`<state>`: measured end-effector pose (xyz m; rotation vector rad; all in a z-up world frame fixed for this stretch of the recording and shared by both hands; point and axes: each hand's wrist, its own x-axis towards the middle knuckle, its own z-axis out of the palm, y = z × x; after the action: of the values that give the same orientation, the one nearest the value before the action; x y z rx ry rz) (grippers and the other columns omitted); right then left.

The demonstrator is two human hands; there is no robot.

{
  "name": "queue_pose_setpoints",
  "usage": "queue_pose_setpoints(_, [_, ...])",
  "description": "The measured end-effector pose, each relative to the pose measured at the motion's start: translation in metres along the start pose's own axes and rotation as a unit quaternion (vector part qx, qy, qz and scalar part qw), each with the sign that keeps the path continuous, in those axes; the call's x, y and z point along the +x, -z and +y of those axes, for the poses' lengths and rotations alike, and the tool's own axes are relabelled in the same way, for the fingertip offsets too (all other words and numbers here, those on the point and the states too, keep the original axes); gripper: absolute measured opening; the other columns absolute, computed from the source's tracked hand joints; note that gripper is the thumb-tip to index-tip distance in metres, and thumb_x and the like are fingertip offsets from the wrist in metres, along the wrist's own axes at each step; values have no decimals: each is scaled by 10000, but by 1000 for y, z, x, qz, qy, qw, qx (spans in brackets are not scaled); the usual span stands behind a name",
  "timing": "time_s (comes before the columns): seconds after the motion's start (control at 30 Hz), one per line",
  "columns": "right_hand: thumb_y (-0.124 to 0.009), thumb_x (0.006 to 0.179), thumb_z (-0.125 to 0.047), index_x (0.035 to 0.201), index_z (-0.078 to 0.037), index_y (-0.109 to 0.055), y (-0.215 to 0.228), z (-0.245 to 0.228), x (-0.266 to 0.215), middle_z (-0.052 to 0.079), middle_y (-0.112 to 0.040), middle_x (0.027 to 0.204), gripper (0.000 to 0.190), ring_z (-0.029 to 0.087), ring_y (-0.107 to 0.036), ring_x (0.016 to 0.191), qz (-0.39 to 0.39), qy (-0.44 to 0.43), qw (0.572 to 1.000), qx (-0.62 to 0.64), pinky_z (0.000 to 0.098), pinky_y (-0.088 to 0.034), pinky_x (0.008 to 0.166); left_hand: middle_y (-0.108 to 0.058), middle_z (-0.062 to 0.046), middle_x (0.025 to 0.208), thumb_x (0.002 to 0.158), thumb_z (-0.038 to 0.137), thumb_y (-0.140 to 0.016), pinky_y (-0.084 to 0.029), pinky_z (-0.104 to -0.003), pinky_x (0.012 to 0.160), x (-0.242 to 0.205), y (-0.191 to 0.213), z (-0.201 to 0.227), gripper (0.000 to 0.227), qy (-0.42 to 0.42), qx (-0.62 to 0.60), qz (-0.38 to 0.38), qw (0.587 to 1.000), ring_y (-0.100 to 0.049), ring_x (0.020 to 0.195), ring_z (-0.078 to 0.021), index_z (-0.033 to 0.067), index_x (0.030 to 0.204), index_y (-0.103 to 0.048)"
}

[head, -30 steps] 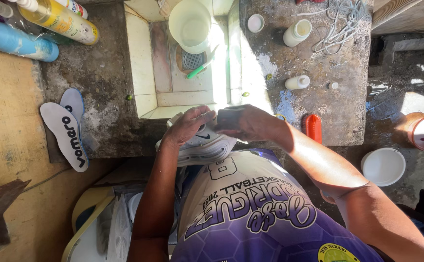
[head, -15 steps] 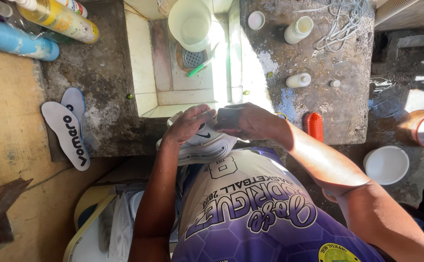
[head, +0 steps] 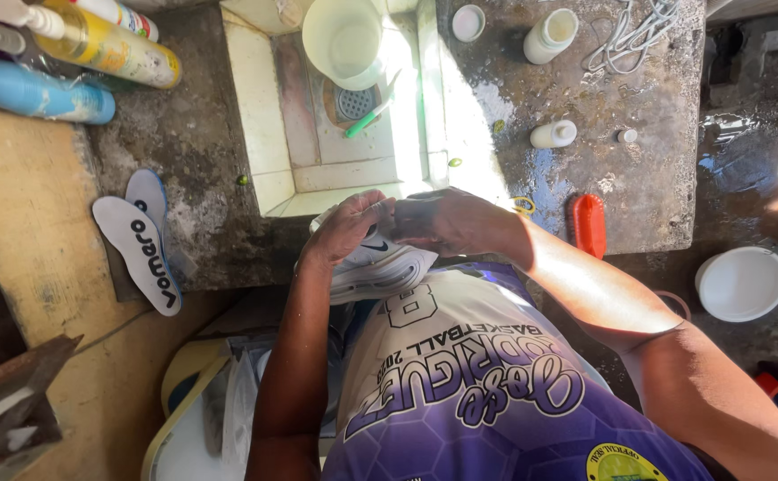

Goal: The person scrubs the upper part of a white sneaker with a small brush, focusing on the toe box and side panels. The person holds the shoe steady with the left hand while scrubbing with the right hand.

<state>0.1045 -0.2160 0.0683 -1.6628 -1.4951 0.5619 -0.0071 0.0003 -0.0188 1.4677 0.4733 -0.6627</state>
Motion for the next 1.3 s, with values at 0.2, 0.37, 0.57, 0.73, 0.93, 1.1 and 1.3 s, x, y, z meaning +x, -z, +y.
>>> queue_pose_setpoints(0.2, [-728, 893, -167, 1139, -152, -738, 4, 7, -3, 64, -655, 978, 247, 275, -702, 851, -37, -74, 996, -19, 420, -571, 729, -722, -177, 1181, 916, 556, -654, -469, -309, 1029, 2, 0, 7, 706, 2, 13, 11, 1000, -633, 1181, -241, -64, 1255, -667])
queue_pose_setpoints(0.37, [-732, 880, -155, 1125, -140, -718, 3, 14, -5, 64, -654, 1018, 245, 276, -690, 861, 0, -15, 1000, -8, 413, -573, 729, -702, -168, 1120, 949, 533, -634, -487, -316, 944, -2, -2, 9, 644, 21, 31, 14, 999, -616, 1067, -211, -51, 1218, -674])
queue_pose_setpoints(0.57, [-738, 897, -154, 1188, -91, -692, 2, 12, 0, 73, -666, 1048, 302, 299, -689, 889, -23, -25, 999, -29, 432, -572, 725, -709, -48, 1055, 952, 516, -645, -494, -266, 909, -3, -3, 9, 540, -11, 27, 22, 999, -629, 1003, -112, 27, 1181, -653])
queue_pose_setpoints(0.73, [-743, 890, -192, 1148, -139, -714, 6, 11, 3, 75, -674, 1035, 264, 297, -699, 882, -45, -58, 997, -13, 440, -576, 736, -707, -41, 1007, 964, 510, -638, -492, -256, 886, 0, -1, 11, 524, -13, 35, 22, 999, -619, 977, -109, 18, 1135, -691])
queue_pose_setpoints(0.93, [-731, 923, -171, 1136, -112, -707, 11, 12, -4, 69, -703, 1071, 221, 284, -709, 921, -4, -21, 1000, -7, 413, -584, 769, -657, 0, 874, 990, 451, -639, -478, -240, 722, -6, -3, 16, 430, -23, 5, -2, 1000, -541, 794, -75, 37, 1076, -718])
queue_pose_setpoints(1.1, [-779, 888, -132, 1061, -139, -732, 21, 19, -16, 36, -728, 990, 180, 228, -729, 858, 89, -78, 992, 52, 351, -592, 728, -566, 77, 788, 1015, 385, -624, -404, -202, 617, -22, 0, 16, 304, -29, -55, -6, 998, -459, 695, -24, 86, 989, -675])
queue_pose_setpoints(1.3, [-758, 872, -107, 1073, -120, -717, -3, 9, -11, 47, -707, 978, 206, 235, -722, 859, 38, -76, 993, 79, 378, -579, 750, -519, 90, 769, 1022, 408, -625, -379, -190, 610, -27, 1, 18, 313, -59, -37, -4, 998, -434, 700, -13, 108, 942, -667])
